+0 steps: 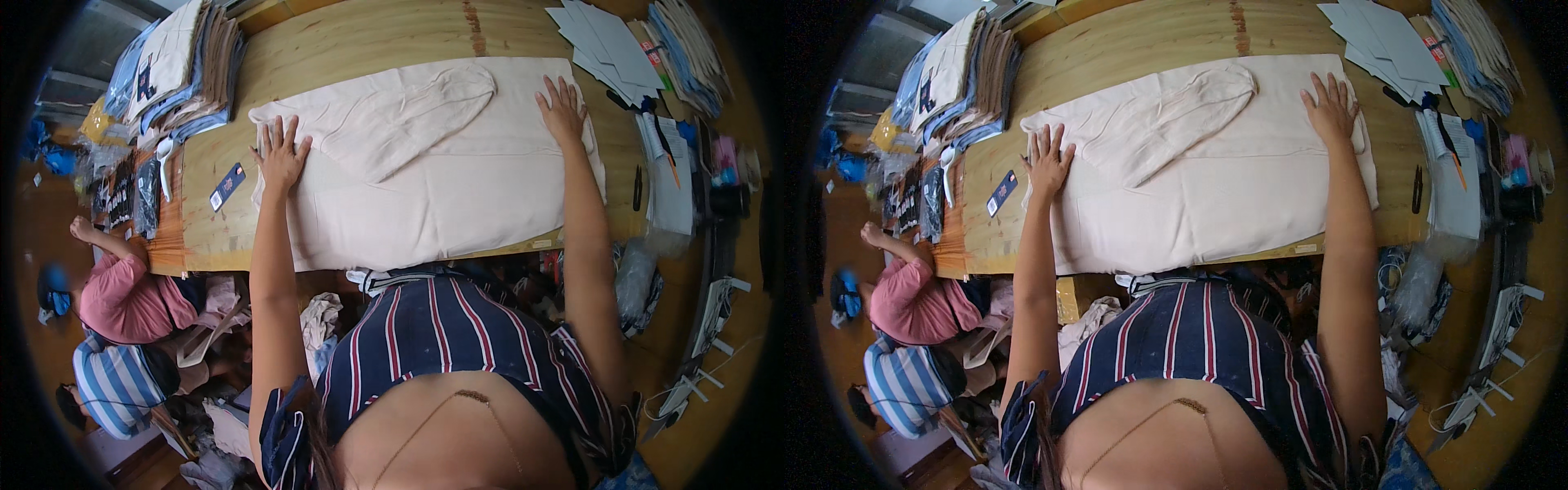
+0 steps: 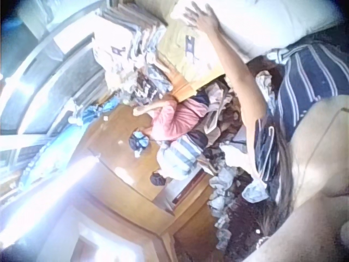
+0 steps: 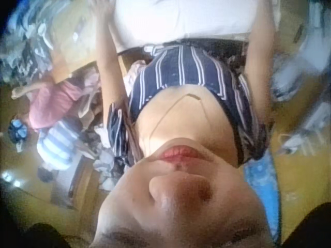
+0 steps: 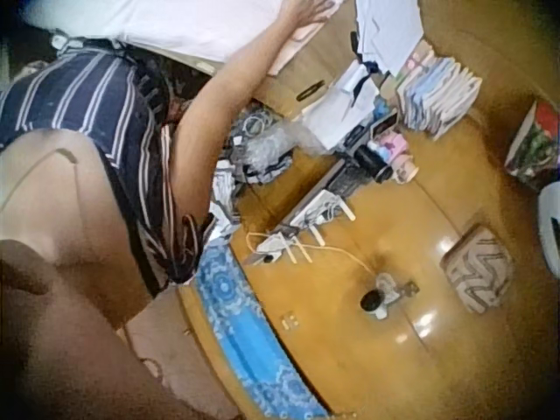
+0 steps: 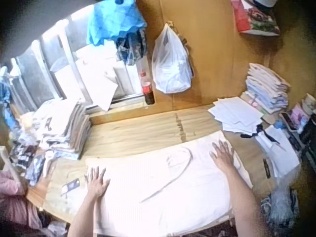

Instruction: The person folds a light-colored button-up shirt on a wooden table, smoothing the fabric by hand and placing it on a stack of other folded garments.

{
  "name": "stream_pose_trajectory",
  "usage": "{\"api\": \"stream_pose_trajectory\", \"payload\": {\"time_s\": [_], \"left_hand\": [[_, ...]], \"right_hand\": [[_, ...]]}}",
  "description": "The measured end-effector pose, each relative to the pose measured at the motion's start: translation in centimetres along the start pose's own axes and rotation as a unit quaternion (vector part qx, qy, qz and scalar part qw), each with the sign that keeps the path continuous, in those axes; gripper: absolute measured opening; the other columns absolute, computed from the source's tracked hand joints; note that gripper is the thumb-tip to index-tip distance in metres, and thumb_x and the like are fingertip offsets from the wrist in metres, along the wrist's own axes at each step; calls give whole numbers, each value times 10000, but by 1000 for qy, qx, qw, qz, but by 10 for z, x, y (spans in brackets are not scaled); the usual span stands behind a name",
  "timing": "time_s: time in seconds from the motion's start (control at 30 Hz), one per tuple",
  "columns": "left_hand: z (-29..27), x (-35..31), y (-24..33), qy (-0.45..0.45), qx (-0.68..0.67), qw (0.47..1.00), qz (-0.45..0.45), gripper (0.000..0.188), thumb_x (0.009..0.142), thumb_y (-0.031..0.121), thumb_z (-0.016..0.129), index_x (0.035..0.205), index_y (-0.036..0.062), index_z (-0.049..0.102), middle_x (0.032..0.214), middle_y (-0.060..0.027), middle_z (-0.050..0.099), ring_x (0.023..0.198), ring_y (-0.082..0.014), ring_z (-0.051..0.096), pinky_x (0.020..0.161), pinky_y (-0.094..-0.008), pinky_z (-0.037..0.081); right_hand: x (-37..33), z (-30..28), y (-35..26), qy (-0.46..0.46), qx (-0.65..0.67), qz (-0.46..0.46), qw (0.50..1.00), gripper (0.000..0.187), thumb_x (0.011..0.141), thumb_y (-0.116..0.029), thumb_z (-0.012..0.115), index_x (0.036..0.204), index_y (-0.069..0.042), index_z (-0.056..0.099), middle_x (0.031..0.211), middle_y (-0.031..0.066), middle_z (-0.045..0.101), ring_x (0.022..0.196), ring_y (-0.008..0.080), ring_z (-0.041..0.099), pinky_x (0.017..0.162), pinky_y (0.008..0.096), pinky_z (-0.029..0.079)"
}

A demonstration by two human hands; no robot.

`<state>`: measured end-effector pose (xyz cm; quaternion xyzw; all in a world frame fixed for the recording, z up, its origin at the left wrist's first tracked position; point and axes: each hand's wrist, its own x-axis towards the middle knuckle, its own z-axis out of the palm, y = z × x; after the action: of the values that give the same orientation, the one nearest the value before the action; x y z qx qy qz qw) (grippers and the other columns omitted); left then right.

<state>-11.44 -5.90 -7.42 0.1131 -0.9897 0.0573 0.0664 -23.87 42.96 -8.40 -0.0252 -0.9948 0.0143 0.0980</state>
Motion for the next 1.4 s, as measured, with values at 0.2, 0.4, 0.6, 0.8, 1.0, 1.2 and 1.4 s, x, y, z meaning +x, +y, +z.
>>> {"api": "stream_pose_trajectory", "payload": {"time_s": [0.2,0.4,0.6,0.8,1.0,1.2,1.4], "left_hand": [[-32,-97,-36,369,-213,890,-160,347,793,97,484,1102,-33,393,1060,-189,441,958,-307,438,868,-390,298],[51,-237,-11,-17,-499,723,-478,392,736,-8,522,1100,-39,381,1085,-133,443,982,-255,430,863,-367,344],[100,-236,15,-168,-675,610,-380,540,712,29,587,1200,-12,359,1213,-112,416,1094,-201,413,909,-287,332],[129,-246,-11,-230,-613,676,-337,520,698,44,602,1170,-17,392,1163,-106,456,1064,-194,434,888,-281,340],[158,-273,-36,-264,-639,643,-330,440,679,45,627,1083,-20,465,1044,-85,519,945,-175,490,814,-266,380],[108,-277,-19,-307,-578,690,-310,278,711,112,640,937,-26,552,876,-50,583,791,-132,529,718,-249,405],[15,-287,-46,-378,-562,688,-259,324,707,135,641,972,-25,545,962,-60,573,853,-142,525,776,-265,390]], "right_hand": [[-90,-47,54,4,96,-170,981,434,790,-376,475,1194,-225,430,1311,45,302,1192,242,291,933,516,198],[-195,-83,98,-94,51,-114,988,596,688,-346,618,1219,-203,387,1262,81,340,1147,290,326,928,516,204],[-186,-45,112,23,252,62,965,554,692,-261,650,1178,-139,413,1134,140,416,1066,309,371,894,390,295],[-172,-37,111,26,413,93,906,275,667,-202,678,833,-10,570,983,96,475,951,259,429,818,356,350],[-172,-47,120,-14,470,54,881,248,660,-167,686,766,14,553,834,82,494,753,192,488,688,268,397],[-173,-50,148,-32,407,93,908,247,676,-162,683,699,39,542,729,46,475,663,136,464,593,248,377],[-198,-56,180,-111,494,249,826,203,706,-112,648,812,31,550,936,70,502,823,146,469,734,245,358]]}}
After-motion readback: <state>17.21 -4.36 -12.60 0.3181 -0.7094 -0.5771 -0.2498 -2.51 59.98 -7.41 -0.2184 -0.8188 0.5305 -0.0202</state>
